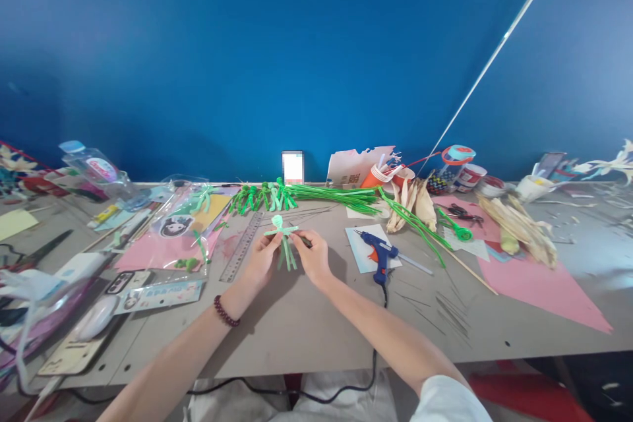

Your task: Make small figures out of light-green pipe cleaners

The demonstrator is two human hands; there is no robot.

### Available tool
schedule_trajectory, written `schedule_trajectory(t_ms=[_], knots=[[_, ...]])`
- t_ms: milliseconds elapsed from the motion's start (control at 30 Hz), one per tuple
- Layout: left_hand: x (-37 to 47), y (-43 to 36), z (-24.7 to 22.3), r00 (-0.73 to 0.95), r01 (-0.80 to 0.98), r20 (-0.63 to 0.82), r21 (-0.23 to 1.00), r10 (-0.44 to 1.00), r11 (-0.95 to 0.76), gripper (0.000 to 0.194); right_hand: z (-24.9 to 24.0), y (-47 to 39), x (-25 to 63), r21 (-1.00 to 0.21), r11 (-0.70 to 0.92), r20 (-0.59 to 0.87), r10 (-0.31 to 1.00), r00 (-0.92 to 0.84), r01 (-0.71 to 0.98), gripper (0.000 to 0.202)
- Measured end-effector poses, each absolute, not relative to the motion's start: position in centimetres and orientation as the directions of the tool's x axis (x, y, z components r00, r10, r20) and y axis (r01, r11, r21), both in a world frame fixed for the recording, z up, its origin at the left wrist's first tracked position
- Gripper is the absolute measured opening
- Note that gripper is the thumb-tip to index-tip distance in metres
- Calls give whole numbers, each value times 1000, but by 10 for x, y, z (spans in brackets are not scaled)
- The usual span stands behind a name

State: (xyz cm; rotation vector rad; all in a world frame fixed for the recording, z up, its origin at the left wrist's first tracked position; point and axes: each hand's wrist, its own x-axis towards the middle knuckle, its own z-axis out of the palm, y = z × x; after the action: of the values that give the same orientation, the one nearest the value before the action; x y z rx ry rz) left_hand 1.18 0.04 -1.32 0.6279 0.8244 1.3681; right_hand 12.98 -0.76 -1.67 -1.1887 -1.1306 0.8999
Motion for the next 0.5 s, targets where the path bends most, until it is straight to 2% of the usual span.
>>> schedule_trajectory(t_ms=[133, 300, 400, 500], knots=[[14, -1, -10, 184, -645, -168, 723, 969, 247, 21, -19, -6, 128, -990, 106, 84, 972, 220, -91, 15], [11, 1, -11, 245, -647, -139, 713, 960, 268, 17, -23, -7, 123, -931, -101, -147, 983, 109, -351, 26], [8, 2, -12, 297, -631, -140, 714, 945, 304, 17, -26, -6, 119, -872, -158, -177, 984, -3, -463, 32], [7, 1, -11, 350, -618, -153, 704, 924, 350, 18, -29, -3, 118, -858, -191, -176, 981, -76, -477, 36]])
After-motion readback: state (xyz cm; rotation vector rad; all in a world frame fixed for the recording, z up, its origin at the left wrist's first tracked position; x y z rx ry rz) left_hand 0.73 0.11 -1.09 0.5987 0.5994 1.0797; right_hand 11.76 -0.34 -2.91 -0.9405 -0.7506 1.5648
